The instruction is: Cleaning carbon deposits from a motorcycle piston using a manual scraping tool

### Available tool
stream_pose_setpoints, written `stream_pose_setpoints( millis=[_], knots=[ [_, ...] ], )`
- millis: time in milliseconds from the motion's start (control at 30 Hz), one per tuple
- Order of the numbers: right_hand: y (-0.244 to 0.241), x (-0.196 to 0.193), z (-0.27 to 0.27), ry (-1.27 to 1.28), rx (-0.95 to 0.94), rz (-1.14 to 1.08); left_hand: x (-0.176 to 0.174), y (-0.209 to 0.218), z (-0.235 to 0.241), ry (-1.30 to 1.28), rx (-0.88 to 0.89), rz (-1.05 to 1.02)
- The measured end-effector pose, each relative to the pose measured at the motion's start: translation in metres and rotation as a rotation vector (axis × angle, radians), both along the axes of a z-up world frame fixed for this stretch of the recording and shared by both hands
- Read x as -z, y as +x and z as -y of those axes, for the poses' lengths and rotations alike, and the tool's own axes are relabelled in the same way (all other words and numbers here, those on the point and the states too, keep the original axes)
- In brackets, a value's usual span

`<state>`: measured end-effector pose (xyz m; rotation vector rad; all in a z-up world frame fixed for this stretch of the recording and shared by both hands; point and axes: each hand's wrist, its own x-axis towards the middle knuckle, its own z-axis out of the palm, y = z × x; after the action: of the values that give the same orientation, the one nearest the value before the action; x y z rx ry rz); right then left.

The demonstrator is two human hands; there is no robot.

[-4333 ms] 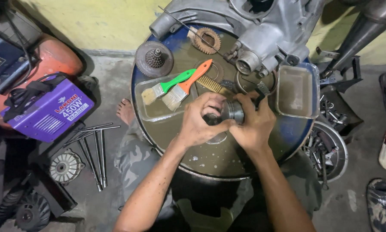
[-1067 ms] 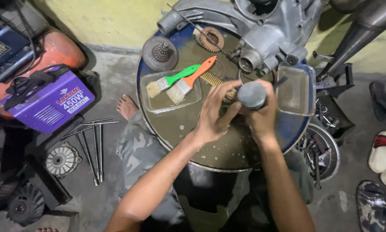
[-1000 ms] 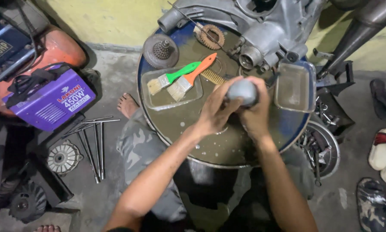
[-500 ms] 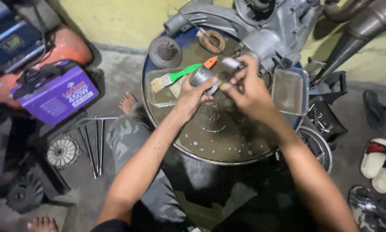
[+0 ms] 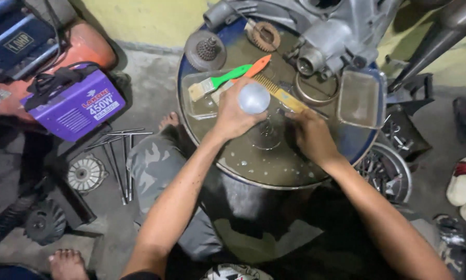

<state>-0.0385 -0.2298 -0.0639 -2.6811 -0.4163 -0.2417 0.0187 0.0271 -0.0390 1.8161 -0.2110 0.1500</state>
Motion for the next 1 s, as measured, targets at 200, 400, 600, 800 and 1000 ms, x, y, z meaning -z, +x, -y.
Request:
stream_pose_setpoints(
  millis=[200, 400, 600, 800, 1000],
  knots=[
    [0.015, 0.013, -0.019, -0.429, 0.149, -0.045, -0.067, -0.024, -0.005, -0.002, 0.087, 0.036],
    [0.037, 0.010, -0.028, -0.425, 0.029, 0.275, -0.020, -0.006, -0.009, 0.049, 0.065, -0.025],
    [0.047, -0.056, -0.024, -0.291, 0.044, -0.433, -0.008, 0.015, -0.007, 0.032, -0.013, 0.017],
    [0.061, -0.067, 0.013, 0.247, -0.084, 0.214, 0.003, 0.022, 0.015, 0.033, -0.141, 0.073],
    [0.042, -0.117, -0.024, 0.470, -0.218, 0.233, -0.037, 0.003, 0.035, 0.163, -0.116, 0.266]
  ],
)
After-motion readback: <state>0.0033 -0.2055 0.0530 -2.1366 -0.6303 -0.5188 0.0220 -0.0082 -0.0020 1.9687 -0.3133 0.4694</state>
